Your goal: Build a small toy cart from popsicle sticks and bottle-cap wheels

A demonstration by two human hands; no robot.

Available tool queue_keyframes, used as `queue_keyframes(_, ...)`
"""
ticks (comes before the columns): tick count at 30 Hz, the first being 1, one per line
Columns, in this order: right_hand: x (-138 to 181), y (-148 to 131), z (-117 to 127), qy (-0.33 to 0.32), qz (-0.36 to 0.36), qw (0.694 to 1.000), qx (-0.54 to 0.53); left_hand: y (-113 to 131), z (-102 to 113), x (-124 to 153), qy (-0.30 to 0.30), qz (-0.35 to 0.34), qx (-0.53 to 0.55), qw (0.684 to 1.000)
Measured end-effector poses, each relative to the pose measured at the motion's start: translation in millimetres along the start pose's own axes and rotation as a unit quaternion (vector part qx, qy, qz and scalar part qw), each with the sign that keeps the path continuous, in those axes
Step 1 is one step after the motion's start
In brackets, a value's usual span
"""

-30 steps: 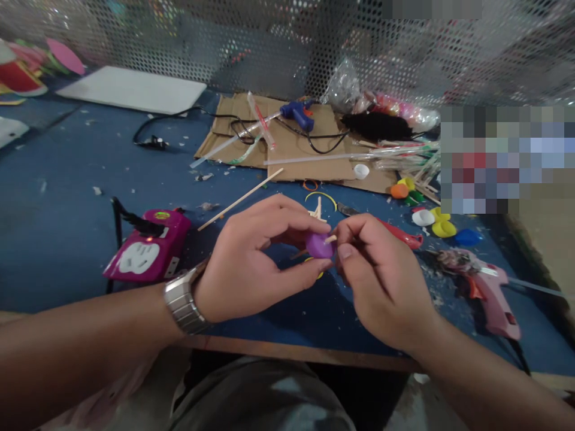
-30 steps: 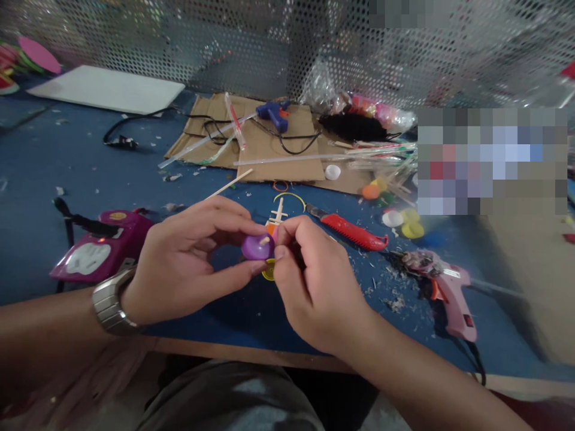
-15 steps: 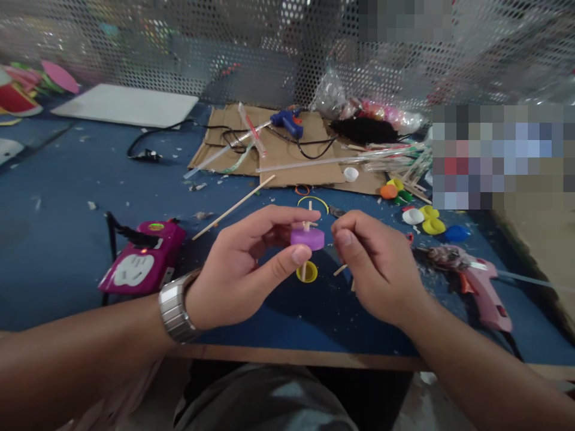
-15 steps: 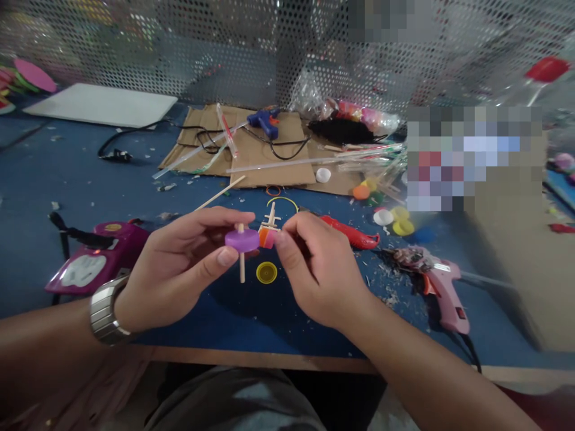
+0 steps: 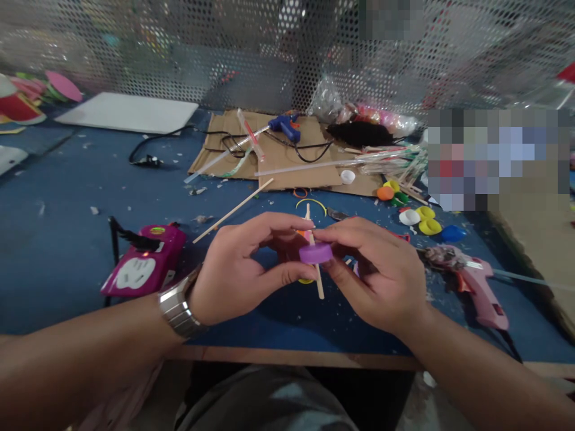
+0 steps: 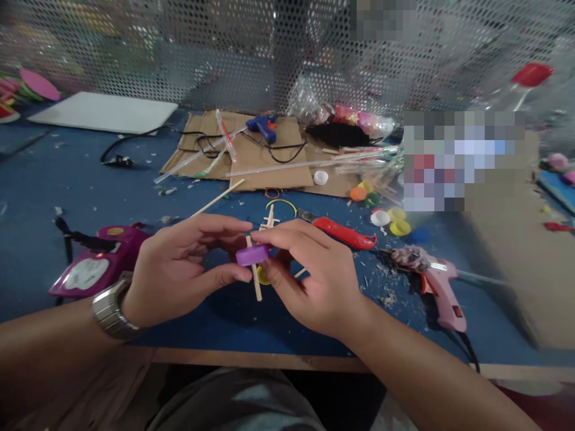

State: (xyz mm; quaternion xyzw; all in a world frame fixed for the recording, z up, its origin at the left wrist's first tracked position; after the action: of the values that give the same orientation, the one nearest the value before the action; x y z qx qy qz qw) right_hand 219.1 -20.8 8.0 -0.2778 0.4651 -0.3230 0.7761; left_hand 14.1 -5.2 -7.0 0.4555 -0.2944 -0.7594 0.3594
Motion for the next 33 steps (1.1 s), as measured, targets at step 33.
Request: queue_keyframes(33,2.5,0.4,6.2,-0.039,0.049,0.997,-0.042,9.0,5.1,-3.3,-0.043,-0.061,-0.01,0.997)
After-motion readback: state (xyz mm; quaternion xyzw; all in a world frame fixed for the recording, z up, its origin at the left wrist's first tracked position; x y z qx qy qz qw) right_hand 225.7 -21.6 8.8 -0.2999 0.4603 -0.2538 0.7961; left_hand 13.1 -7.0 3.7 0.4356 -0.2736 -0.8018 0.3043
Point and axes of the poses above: each hand's wrist, its own x-axis away from the middle knuckle, its own z-axis out of the back of the hand, y = z × x, the point moved 3 cm from there along -x, towards the middle knuckle, and after that the axes turned 12 degrees about -x, right-handed, at the moved point
